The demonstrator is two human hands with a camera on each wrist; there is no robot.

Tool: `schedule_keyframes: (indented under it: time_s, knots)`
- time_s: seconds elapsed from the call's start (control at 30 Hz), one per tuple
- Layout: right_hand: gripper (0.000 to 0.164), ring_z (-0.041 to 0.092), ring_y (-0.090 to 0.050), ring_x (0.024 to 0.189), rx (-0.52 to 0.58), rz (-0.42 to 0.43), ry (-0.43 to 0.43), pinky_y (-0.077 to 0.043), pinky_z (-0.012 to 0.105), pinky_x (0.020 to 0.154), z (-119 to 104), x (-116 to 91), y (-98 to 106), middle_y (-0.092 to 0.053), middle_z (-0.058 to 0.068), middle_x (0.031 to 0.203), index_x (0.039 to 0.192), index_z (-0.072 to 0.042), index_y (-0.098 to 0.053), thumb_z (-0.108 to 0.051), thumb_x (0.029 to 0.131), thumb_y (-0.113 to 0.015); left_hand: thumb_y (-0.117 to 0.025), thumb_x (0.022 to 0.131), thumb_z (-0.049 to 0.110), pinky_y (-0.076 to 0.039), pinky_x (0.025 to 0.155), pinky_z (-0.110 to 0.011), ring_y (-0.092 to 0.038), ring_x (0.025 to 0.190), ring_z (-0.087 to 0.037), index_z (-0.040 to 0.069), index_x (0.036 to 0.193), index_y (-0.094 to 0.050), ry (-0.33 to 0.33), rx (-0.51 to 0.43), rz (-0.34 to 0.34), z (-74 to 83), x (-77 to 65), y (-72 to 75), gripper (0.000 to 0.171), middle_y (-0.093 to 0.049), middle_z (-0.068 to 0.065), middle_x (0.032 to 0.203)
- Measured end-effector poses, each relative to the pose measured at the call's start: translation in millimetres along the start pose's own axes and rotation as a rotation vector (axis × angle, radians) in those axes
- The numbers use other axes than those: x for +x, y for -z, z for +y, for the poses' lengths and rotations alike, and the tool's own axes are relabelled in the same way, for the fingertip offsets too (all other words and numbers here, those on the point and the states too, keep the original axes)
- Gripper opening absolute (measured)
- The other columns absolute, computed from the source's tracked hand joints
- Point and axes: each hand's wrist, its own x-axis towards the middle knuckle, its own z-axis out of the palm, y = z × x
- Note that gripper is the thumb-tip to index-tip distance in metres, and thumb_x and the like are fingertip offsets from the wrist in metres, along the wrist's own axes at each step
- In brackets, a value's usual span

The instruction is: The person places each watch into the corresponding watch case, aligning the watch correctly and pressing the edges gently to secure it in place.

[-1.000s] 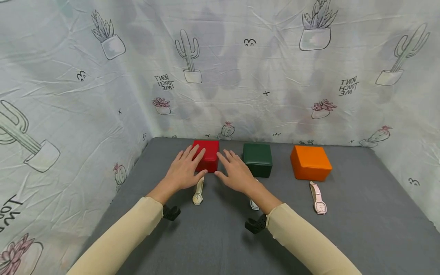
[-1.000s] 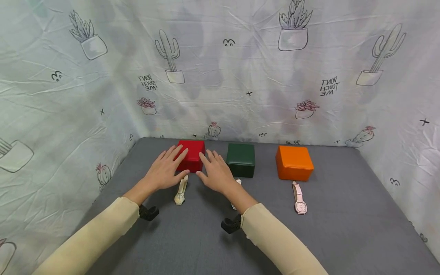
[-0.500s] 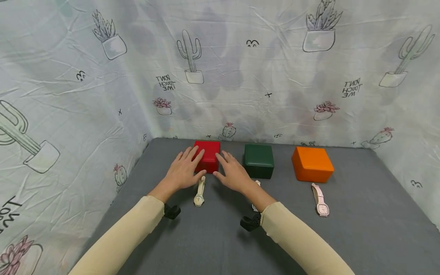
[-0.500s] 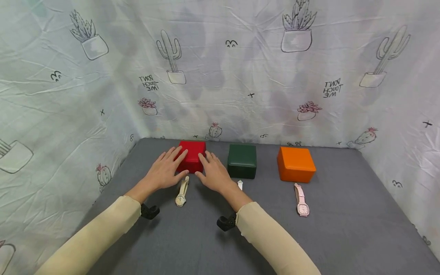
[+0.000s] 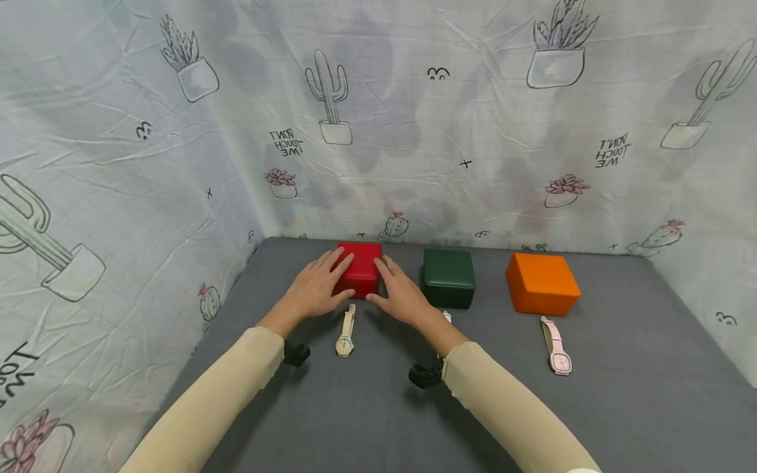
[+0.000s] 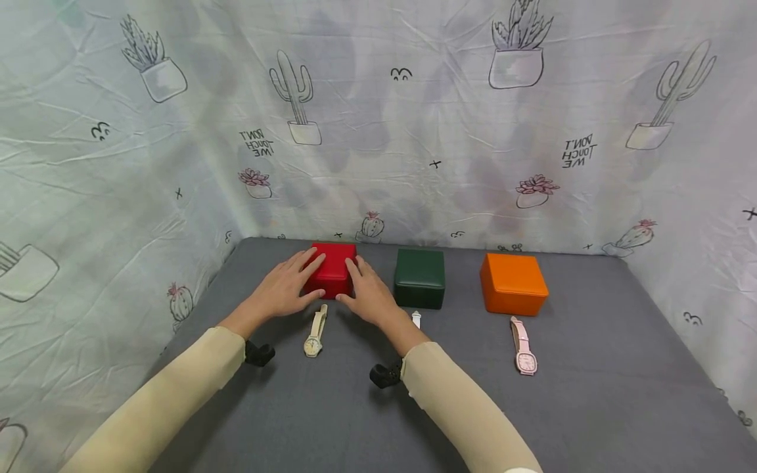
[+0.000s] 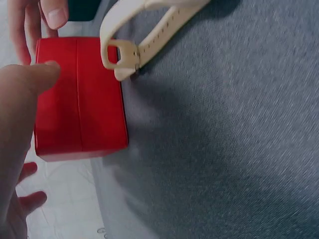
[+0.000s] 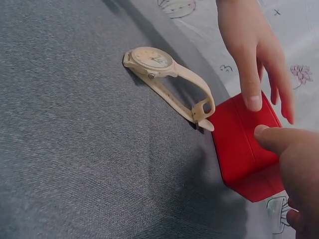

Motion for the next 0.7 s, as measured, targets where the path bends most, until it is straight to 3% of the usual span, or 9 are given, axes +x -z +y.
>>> schedule_keyframes:
  time_s: [0.3,0.7]
  knots:
    - [0.096,0.029,-0.035,0.143,0.111,-0.023,-0.031,-0.04,0.047,0.111,6,12,-7,-0.022,0.011,0.161,0.156,-0.016,-0.014,-0.039,0.084,-0.074,-0.062,0.087,0.052,-0.035,0.112,-0.055,-0.024,0.146,-0.035,0.017,0.155,-0.023,-0.042,-0.06,-0.038,-10.3,8.8,-2.6,0.085,-0.019,-0.011,0.162]
    - [0.109,0.03,-0.04,0.139,0.197,-0.029,-0.042,-0.042,0.047,0.109,12,25,-17,-0.021,0.008,0.161,0.156,-0.018,-0.006,-0.034,0.079,-0.08,-0.064,0.085,0.055,-0.036,0.112,-0.053,-0.026,0.146,-0.032,0.019,0.155,-0.024,-0.036,-0.119,-0.069,-26.9,16.7,-8.3,0.089,-0.018,-0.011,0.162]
